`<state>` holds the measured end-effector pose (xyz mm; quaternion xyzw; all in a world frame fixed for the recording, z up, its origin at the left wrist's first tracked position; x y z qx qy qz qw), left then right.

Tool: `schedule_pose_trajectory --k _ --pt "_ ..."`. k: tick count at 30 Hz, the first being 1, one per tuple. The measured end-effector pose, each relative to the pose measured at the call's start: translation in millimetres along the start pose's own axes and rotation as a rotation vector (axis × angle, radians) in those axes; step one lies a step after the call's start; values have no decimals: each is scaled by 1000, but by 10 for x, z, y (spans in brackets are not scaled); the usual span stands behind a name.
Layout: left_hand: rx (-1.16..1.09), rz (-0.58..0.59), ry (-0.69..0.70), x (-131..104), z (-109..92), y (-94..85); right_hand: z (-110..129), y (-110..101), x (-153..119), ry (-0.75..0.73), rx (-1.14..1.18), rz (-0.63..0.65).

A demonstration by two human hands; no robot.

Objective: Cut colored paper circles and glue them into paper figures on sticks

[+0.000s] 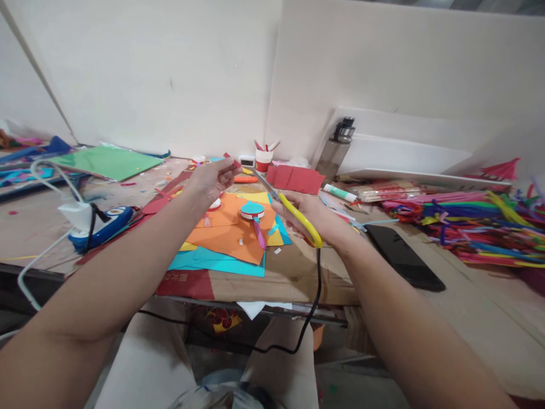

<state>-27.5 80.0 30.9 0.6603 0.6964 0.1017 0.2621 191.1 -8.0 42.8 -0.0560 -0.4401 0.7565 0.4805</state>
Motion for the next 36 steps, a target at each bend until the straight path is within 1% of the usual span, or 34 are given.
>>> schedule_pose_trajectory --k 2,3,5,8,11,15,19,20,21,23,24,26,28,29,30,32,36 --pt "1 4 1 18 1 -22 -137 1 -3 77 -6 -31" --pt "18 19 -11 22 14 -20 -193 0 3 98 -62 -42" --pt "84 73 -42 15 59 11 -273 -4 24 137 -260 -50" --pt "239 148 -61 -30 162 91 -340 29 51 244 -531 -10" --pt "382 204 -60 -80 276 163 -351 108 67 324 -613 47" --pt "474 275 -50 -104 381 207 -292 189 81 339 -662 94" --pt "497 291 -20 -125 395 230 -185 210 86 279 -723 193" --pt "483 293 -30 -137 396 240 -158 195 89 259 -738 184" --pt "466 295 -45 -151 397 252 -132 172 95 239 -735 147" --pt "442 304 -72 -182 404 280 -100 125 112 188 -619 14" --pt "437 308 -80 -196 409 292 -99 113 122 161 -496 -59" --pt "433 311 -79 -212 422 307 -131 124 146 122 -173 -181" --pt "434 316 -73 -217 442 312 -187 169 169 115 114 -264" --pt "438 321 -71 -218 454 314 -215 199 178 119 214 -290" --pt "444 327 -70 -220 466 317 -241 228 186 123 281 -306" --pt "458 340 -79 -227 496 325 -277 280 197 128 344 -312" --pt "489 340 -144 -241 564 341 -292 326 202 126 345 -294"
Point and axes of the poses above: each hand's wrist, its own x-axis towards the middle knuckle, its own y-axis out of the palm, z = x × y, the point moved 4 cm from there along x, towards the middle knuckle, and after that the axes turned 15 degrees about -y, right-handed, at the moved point
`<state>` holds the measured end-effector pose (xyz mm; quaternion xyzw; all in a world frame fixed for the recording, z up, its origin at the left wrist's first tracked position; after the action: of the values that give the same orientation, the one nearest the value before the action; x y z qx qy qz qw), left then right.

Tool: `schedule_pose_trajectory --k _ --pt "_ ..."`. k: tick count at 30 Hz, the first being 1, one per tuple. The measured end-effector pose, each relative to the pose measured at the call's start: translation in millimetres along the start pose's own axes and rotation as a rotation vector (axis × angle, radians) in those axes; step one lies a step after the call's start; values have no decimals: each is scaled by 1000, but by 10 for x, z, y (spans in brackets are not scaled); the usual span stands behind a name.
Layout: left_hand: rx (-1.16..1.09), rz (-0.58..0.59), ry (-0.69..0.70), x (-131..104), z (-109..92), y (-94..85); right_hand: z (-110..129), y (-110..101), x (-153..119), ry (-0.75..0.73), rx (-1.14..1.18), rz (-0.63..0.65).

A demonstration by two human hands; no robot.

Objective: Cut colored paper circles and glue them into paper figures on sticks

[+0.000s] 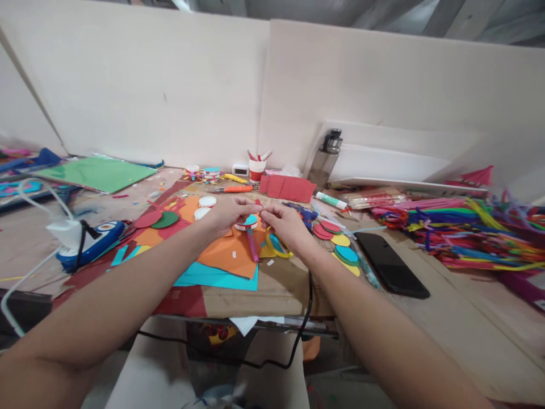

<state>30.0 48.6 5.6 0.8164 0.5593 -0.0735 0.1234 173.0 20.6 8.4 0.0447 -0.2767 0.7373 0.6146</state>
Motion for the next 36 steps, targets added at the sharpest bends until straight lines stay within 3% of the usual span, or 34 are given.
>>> schedule_pose_trajectory --k 4,6,9,12,15,19,25,28,31,33,36 --pt "66 -8 -1 33 17 -28 -21 -24 6 40 20 -15" --pt "172 -93 64 47 -20 -113 -57 -64 10 63 25 -47" --pt "532 -320 95 44 -96 -266 -133 -130 12 73 -22 -78" --pt "950 -445 14 26 -143 -331 -188 -155 21 46 -150 -54" --pt "1230 -479 -35 12 -153 -322 -204 -114 48 53 -279 1" --pt "1343 -449 -61 47 -94 -310 -188 16 113 124 -372 105" --pt "1279 -482 -45 102 -5 -345 -253 158 195 204 -314 150" --pt "1109 -532 -26 105 -11 -375 -301 148 208 185 -189 78" --pt "799 -579 -75 118 -2 -432 -313 101 209 147 19 -62" --pt "516 -478 -136 144 38 -426 -301 88 206 128 146 -123" --pt "159 -224 -200 166 87 -336 -266 110 195 85 267 -146"
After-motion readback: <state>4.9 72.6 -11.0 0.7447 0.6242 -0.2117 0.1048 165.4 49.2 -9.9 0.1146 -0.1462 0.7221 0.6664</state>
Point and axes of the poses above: each hand's wrist, its own x-axis towards the middle knuckle, its own y-axis out of the palm, z = x × y, the point moved 4 cm from there along x, towards the middle knuckle, and after that the axes turned 15 degrees about -y, right-handed, at the moved point
